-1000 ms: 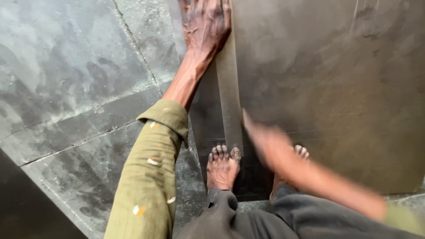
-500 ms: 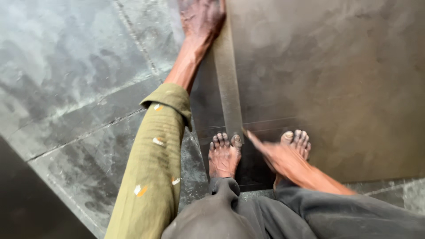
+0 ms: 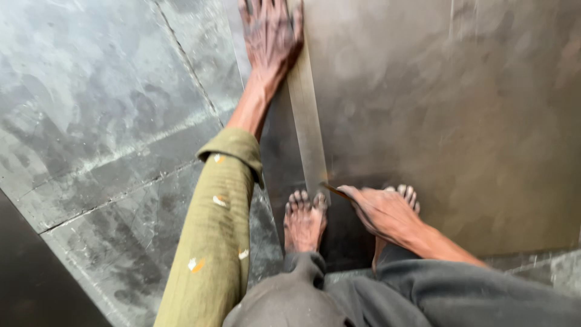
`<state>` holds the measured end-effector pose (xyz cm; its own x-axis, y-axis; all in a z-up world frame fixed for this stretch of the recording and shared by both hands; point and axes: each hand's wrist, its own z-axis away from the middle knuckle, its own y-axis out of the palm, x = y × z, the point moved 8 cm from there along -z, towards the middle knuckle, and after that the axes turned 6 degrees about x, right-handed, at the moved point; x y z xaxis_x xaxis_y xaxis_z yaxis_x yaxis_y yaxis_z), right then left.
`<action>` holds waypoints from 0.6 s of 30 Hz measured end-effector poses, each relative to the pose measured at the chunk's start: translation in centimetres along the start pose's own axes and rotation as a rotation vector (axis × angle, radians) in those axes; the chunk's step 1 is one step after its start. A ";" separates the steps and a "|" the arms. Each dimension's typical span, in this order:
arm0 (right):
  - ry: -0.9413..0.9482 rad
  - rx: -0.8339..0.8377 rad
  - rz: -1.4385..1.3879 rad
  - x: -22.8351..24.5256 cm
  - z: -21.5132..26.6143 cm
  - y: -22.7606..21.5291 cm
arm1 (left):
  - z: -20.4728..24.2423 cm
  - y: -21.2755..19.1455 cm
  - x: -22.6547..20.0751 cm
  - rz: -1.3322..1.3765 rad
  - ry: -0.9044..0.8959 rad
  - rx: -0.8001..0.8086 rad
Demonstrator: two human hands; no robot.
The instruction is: The person uses a metal square ruler and a yellow marking tool to draw straight lines on a large metal sheet placed on the floor. They repeatedly reposition the ruler and draw parallel lines across the sheet's surface.
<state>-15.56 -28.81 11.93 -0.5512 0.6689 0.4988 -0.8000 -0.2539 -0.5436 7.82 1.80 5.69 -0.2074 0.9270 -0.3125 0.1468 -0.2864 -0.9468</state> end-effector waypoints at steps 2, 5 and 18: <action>-0.212 -0.436 -0.144 1.1 -0.7 -3.6 | -0.1 -2.1 -1.0 -0.068 0.031 -0.058; -0.010 -0.106 -0.033 1.3 -3.9 -1.4 | 0.3 -3.4 -2.6 -0.048 0.063 -0.059; -0.135 -0.273 0.036 3.7 -3.4 -3.9 | -0.5 -3.1 -3.1 0.017 0.059 -0.102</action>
<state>-13.67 -22.99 13.55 -0.6189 0.5596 0.5512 -0.6962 -0.0660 -0.7148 8.49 -0.09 9.60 -0.1473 0.9356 -0.3210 0.2479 -0.2792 -0.9277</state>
